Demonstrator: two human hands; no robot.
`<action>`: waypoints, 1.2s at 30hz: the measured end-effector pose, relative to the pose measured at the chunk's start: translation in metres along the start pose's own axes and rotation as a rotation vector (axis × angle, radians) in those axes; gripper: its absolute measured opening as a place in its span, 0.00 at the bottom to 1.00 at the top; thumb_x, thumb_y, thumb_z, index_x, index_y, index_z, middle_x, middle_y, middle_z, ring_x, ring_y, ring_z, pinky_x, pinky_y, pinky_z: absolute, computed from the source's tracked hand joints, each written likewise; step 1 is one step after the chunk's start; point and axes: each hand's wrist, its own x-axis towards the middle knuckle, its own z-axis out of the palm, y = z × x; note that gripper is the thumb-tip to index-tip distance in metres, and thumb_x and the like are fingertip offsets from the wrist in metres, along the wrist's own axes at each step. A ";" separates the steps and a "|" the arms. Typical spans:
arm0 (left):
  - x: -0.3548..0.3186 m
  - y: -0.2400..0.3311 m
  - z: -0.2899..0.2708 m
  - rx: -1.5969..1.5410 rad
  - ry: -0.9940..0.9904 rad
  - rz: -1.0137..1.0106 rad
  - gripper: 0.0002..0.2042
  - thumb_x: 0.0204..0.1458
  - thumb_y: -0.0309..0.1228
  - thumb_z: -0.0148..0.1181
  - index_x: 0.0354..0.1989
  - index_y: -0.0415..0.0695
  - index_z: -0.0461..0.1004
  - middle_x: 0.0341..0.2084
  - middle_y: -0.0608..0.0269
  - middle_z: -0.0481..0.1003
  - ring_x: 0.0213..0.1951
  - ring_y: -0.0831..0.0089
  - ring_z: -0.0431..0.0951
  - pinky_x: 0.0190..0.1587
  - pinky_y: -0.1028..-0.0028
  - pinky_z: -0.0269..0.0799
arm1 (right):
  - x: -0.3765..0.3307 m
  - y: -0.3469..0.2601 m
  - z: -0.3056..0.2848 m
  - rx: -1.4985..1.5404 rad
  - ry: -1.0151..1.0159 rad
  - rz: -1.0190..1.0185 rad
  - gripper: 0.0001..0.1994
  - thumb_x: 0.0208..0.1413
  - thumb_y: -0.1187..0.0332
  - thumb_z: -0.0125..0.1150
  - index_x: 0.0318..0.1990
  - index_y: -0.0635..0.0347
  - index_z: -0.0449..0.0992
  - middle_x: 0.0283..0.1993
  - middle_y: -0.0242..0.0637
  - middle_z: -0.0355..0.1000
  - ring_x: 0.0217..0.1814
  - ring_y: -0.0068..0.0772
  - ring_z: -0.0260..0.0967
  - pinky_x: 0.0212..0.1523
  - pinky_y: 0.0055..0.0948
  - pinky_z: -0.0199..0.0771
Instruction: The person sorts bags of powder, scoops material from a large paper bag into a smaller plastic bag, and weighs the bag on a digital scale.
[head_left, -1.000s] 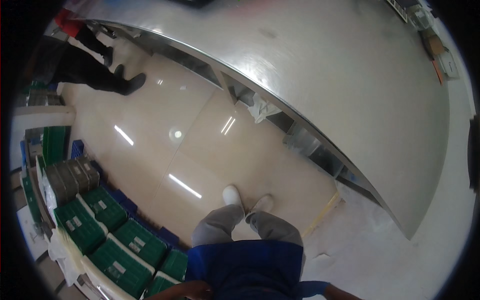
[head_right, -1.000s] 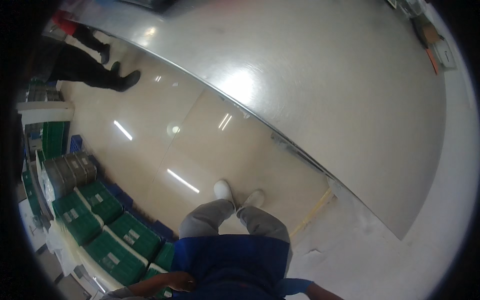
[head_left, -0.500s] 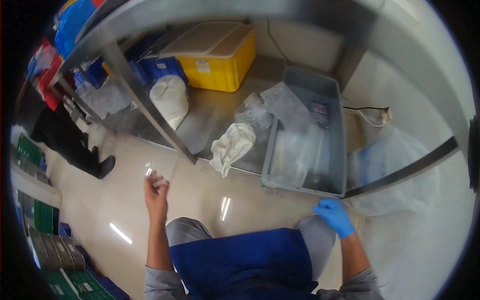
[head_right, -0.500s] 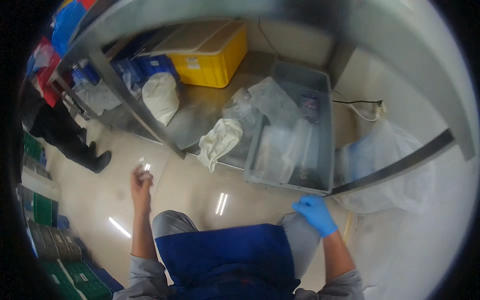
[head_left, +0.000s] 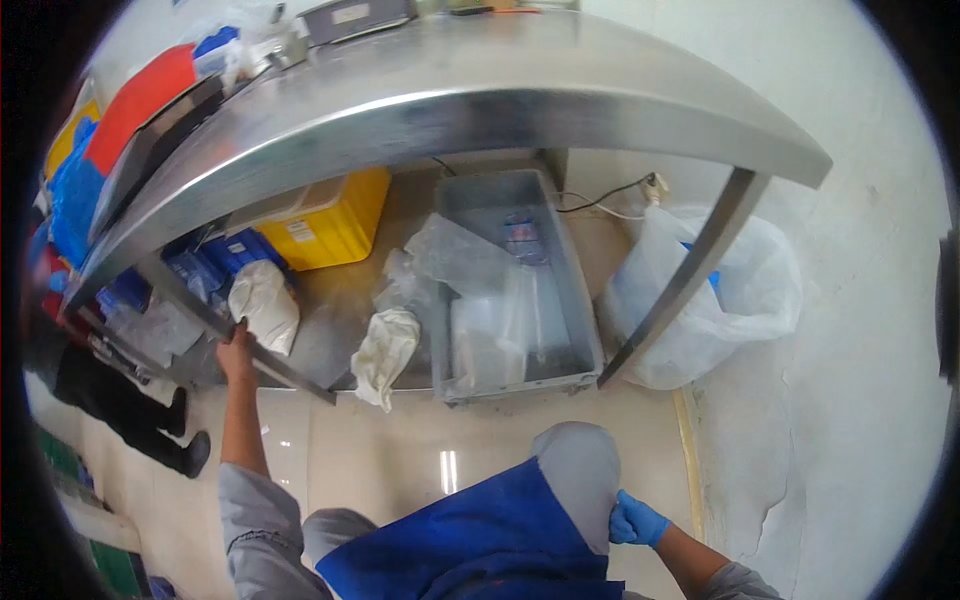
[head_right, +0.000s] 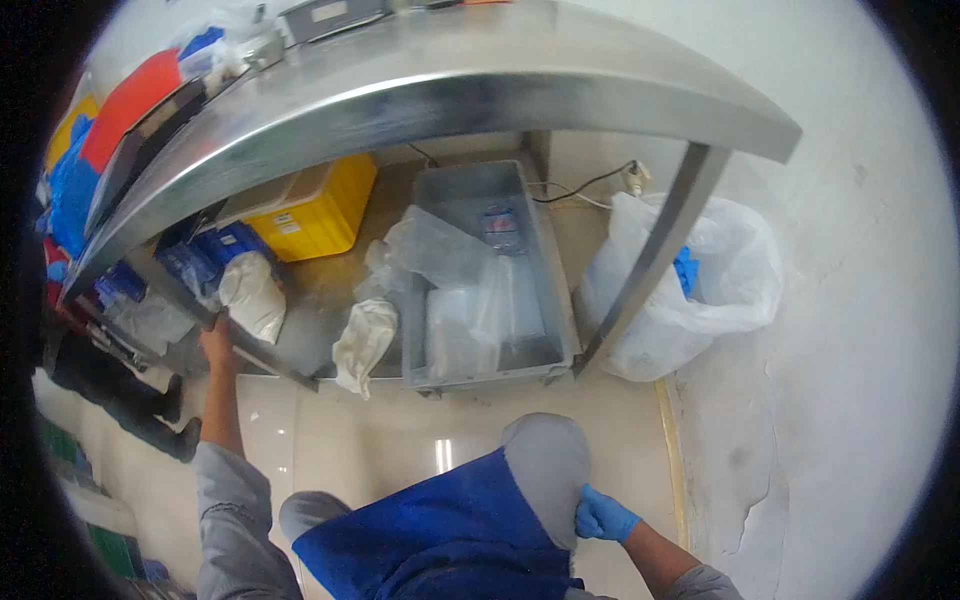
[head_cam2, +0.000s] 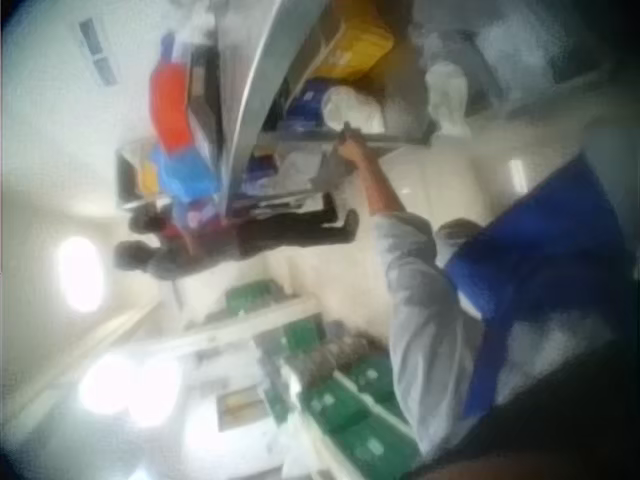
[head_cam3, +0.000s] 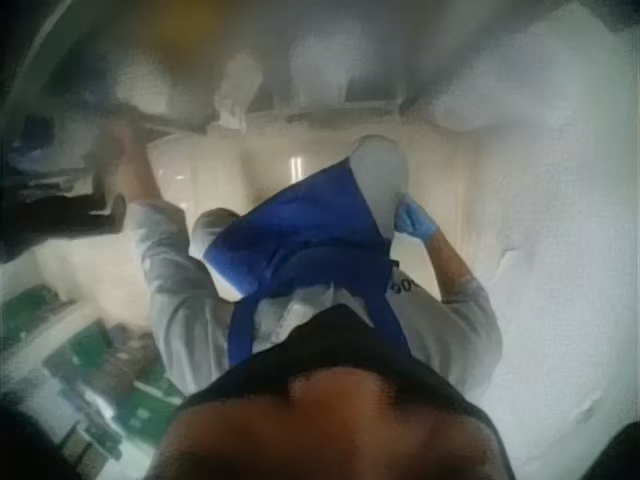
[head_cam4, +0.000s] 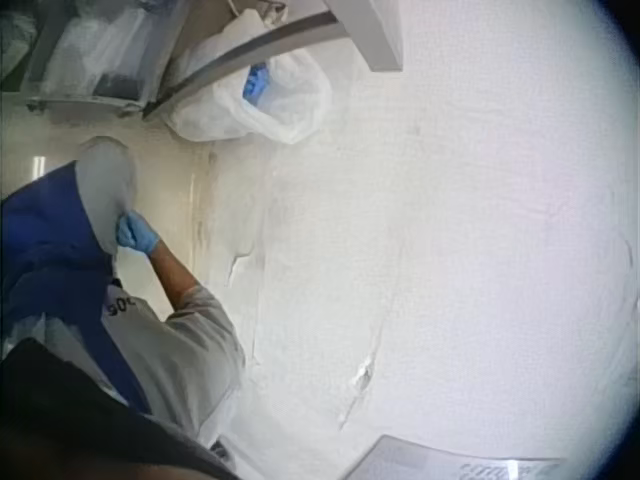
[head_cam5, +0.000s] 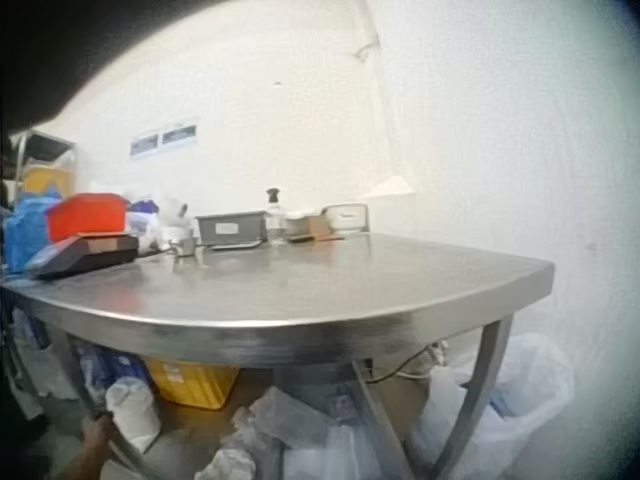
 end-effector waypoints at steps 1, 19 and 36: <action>0.032 -0.036 -0.028 -0.015 0.135 0.038 0.11 0.48 0.34 0.65 0.30 0.37 0.77 0.23 0.66 0.75 0.26 0.75 0.72 0.30 0.71 0.66 | 0.015 0.001 -0.007 0.004 -0.051 0.025 0.36 0.65 0.41 0.31 0.10 0.55 0.62 0.10 0.35 0.56 0.12 0.31 0.49 0.20 0.30 0.51; -0.232 -0.071 -0.229 0.230 -1.082 -0.555 0.14 0.51 0.37 0.53 0.19 0.40 0.73 0.14 0.63 0.71 0.18 0.75 0.72 0.22 0.76 0.68 | 0.207 -0.164 0.217 -2.236 0.492 -0.465 0.20 0.48 0.47 0.61 0.31 0.57 0.79 0.32 0.44 0.74 0.35 0.48 0.73 0.37 0.41 0.73; -0.399 -0.130 -0.225 -0.465 -1.041 -1.117 0.39 0.54 0.71 0.29 0.10 0.45 0.60 0.05 0.62 0.58 0.09 0.69 0.63 0.14 0.73 0.58 | 0.423 -0.082 0.262 -2.478 -0.245 -0.030 0.18 0.52 0.50 0.55 0.35 0.55 0.79 0.37 0.45 0.76 0.40 0.50 0.73 0.42 0.45 0.71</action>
